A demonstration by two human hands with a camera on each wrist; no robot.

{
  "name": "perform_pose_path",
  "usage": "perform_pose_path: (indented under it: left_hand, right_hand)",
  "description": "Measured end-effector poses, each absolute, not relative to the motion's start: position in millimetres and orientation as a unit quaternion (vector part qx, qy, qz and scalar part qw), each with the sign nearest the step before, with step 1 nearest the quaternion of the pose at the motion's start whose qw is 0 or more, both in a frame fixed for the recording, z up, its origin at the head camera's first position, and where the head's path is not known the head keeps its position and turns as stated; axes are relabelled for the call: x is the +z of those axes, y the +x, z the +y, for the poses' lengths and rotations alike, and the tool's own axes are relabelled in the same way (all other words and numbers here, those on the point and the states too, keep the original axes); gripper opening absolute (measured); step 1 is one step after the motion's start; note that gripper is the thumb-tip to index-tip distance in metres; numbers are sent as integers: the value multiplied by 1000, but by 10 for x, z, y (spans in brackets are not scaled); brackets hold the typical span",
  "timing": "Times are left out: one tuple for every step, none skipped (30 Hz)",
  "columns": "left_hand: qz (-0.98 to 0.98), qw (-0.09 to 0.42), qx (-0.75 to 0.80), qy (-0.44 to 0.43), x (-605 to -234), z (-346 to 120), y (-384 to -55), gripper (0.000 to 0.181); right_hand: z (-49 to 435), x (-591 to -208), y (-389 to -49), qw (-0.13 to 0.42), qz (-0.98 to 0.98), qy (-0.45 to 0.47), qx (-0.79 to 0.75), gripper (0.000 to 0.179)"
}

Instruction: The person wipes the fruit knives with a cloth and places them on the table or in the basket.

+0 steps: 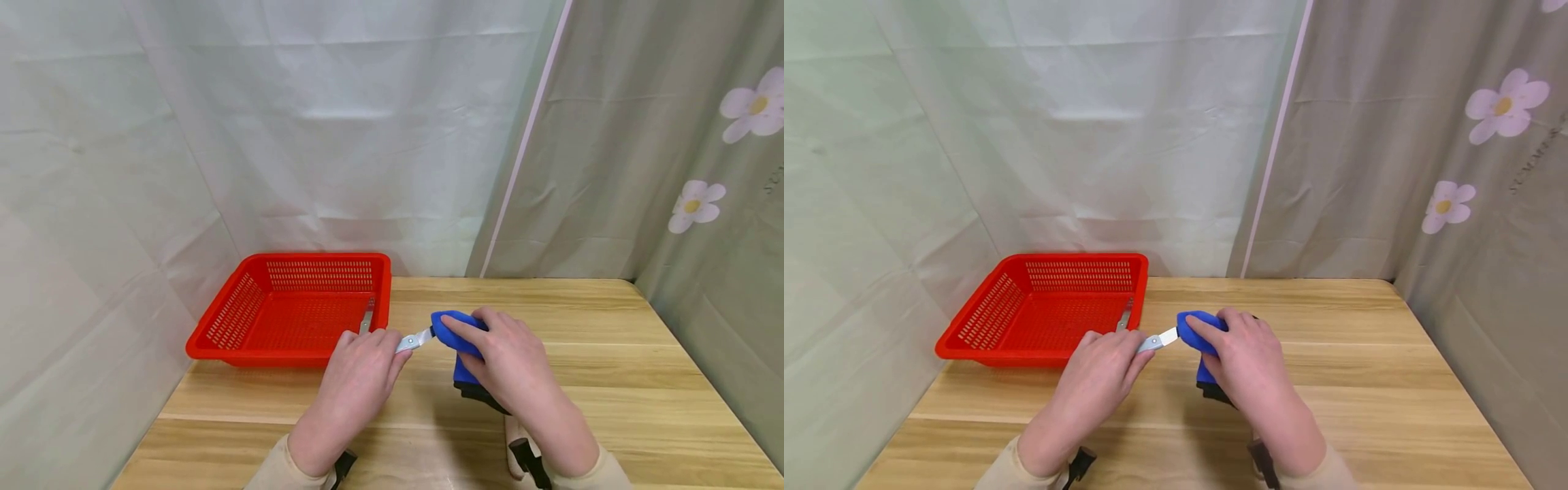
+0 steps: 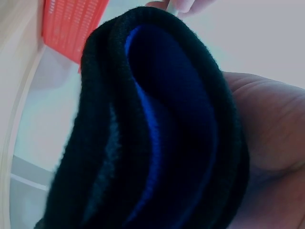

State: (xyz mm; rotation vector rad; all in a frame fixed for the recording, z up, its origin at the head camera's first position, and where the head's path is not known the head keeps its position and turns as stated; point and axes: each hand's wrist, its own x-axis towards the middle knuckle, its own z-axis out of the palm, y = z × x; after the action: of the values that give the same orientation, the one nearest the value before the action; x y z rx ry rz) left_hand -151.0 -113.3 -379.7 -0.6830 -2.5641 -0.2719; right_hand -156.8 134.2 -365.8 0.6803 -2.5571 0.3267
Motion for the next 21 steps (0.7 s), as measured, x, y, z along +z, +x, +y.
perform_pose_path:
  left_hand:
    - [-934, 235, -99, -249, -3797, -1134, -1510, 24]
    - [-934, 235, -99, -249, -3797, -1134, -1510, 24]
    - [-934, 236, -99, -249, -3796, -1134, -1510, 24]
    - [-934, 237, -99, -250, -3796, -1135, -1510, 24]
    - [-933, 237, -100, -251, -3797, -1135, -1510, 24]
    - [-933, 239, -101, -251, -3797, -1136, -1509, 25]
    - [-932, 240, -101, -252, -3797, -1137, -1508, 25]
    - [-931, 241, -102, -253, -3798, -1138, -1508, 25]
    - [-931, 243, -102, -254, -3798, -1139, -1508, 25]
    - [-930, 244, -103, -255, -3800, -1140, -1507, 25]
    - [-930, 245, -103, -255, -3800, -1141, -1508, 25]
    - [-929, 246, -103, -256, -3800, -1141, -1508, 26]
    - [-929, 247, -102, -256, -3801, -1141, -1509, 26]
    - [-929, 247, -102, -256, -3801, -1142, -1509, 26]
    - [-929, 247, -102, -256, -3802, -1142, -1510, 26]
    - [-929, 247, -102, -256, -3802, -1142, -1510, 26]
    - [-929, 246, -102, -256, -3803, -1142, -1511, 26]
    - [-930, 245, -103, -255, -3803, -1141, -1511, 26]
    - [-930, 243, -103, -254, -3802, -1141, -1511, 25]
    - [-931, 242, -104, -253, -3803, -1142, -1510, 25]
    - [-931, 241, -104, -252, -3802, -1141, -1511, 25]
  right_hand:
    - [1353, -3658, -1574, 235, -933, 246, 119, 64]
    - [1363, -3658, -1580, 235, -933, 244, 120, 63]
    - [1370, -3659, -1588, 235, -933, 243, 121, 63]
    - [1378, -3660, -1594, 235, -934, 242, 120, 63]
    - [1386, -3661, -1600, 236, -934, 241, 120, 63]
    - [1394, -3661, -1606, 236, -934, 240, 120, 63]
    - [1401, -3662, -1612, 237, -934, 240, 120, 63]
    - [1408, -3664, -1617, 238, -934, 240, 120, 62]
    - [1415, -3666, -1622, 239, -933, 239, 119, 62]
    - [1423, -3667, -1625, 240, -933, 238, 120, 62]
    - [1431, -3668, -1629, 241, -933, 237, 121, 62]
    - [1439, -3668, -1632, 242, -933, 236, 122, 61]
    - [1448, -3669, -1635, 243, -933, 235, 123, 61]
    - [1456, -3669, -1638, 244, -933, 233, 123, 61]
    - [1465, -3669, -1642, 244, -934, 231, 124, 61]
    - [1474, -3668, -1645, 244, -934, 229, 124, 61]
    - [1482, -3668, -1648, 243, -935, 227, 125, 61]
    - [1490, -3667, -1650, 242, -936, 225, 125, 61]
    - [1498, -3665, -1653, 241, -937, 222, 125, 61]
    - [1506, -3664, -1654, 239, -938, 220, 124, 60]
    - [1513, -3662, -1654, 237, -939, 217, 124, 60]
